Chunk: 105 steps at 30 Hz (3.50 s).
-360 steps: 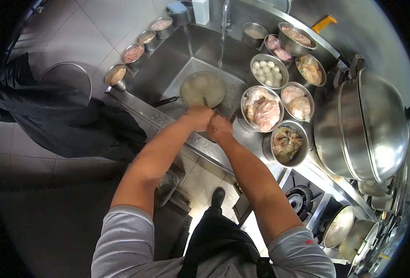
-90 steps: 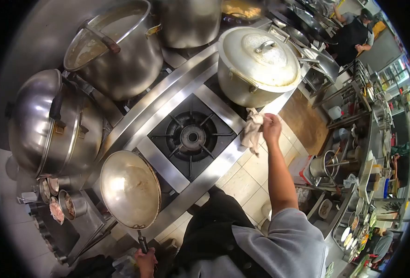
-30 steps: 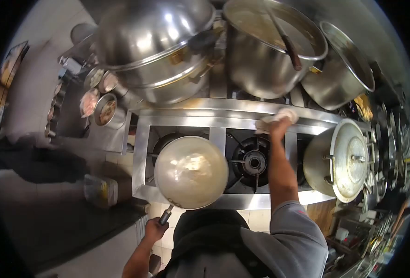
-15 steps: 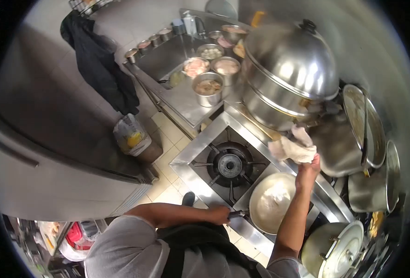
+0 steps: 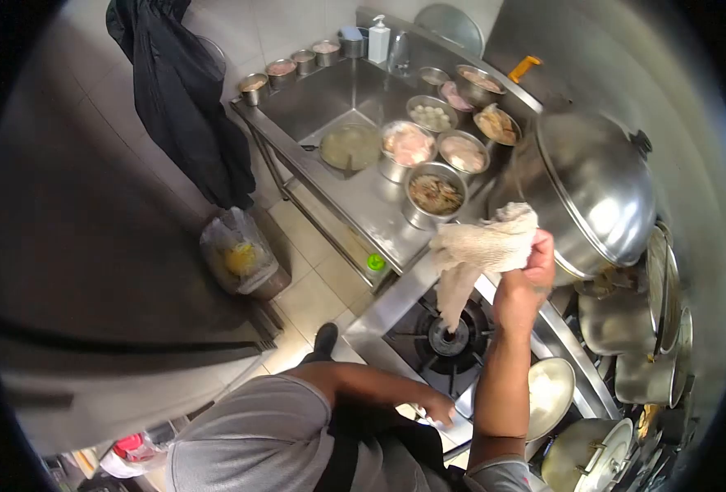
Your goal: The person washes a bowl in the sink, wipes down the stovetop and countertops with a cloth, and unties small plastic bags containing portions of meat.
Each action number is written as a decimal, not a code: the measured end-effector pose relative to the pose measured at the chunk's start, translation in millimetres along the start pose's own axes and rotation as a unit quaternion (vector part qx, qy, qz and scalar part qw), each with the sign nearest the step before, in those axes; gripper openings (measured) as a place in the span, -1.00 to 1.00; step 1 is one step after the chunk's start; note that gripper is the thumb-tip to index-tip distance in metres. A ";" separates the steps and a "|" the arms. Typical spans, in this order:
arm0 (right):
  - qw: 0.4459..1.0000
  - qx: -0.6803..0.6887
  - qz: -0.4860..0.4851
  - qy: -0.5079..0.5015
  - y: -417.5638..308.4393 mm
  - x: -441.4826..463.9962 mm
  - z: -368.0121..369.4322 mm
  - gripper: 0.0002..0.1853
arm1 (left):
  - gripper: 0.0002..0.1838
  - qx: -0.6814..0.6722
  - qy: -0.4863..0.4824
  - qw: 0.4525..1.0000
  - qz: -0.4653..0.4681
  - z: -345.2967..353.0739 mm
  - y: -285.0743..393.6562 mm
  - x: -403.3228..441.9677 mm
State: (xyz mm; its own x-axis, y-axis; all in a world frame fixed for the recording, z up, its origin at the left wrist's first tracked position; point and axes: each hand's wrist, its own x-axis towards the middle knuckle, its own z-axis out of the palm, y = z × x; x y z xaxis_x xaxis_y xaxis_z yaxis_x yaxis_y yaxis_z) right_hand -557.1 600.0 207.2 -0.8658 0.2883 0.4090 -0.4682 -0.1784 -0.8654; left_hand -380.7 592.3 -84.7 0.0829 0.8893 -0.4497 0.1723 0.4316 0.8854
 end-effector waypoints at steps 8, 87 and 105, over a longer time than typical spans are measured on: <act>0.937 -0.343 -0.062 -0.010 144.3 -5.4 58.8 -0.63 | -0.54 -0.155 0.132 0.958 -0.202 -152.8 -178.8 -256.6; 0.509 -0.566 0.397 0.513 5.1 -439.6 -220.5 -0.57 | -0.90 0.015 0.501 0.843 0.196 -294.3 63.6 -238.9; 0.289 -0.224 0.467 0.805 160.7 -911.9 53.6 -0.37 | -0.83 0.176 -0.203 0.954 0.130 64.4 99.7 -87.3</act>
State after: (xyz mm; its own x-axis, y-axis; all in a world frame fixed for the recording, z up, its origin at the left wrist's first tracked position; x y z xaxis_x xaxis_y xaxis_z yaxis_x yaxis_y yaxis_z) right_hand 147.7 257.9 -289.3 0.7960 0.4398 -0.4159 0.2197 -0.8501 -0.4786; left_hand -307.5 548.0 35.2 0.5287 0.7968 -0.2926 0.4074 0.0642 0.9110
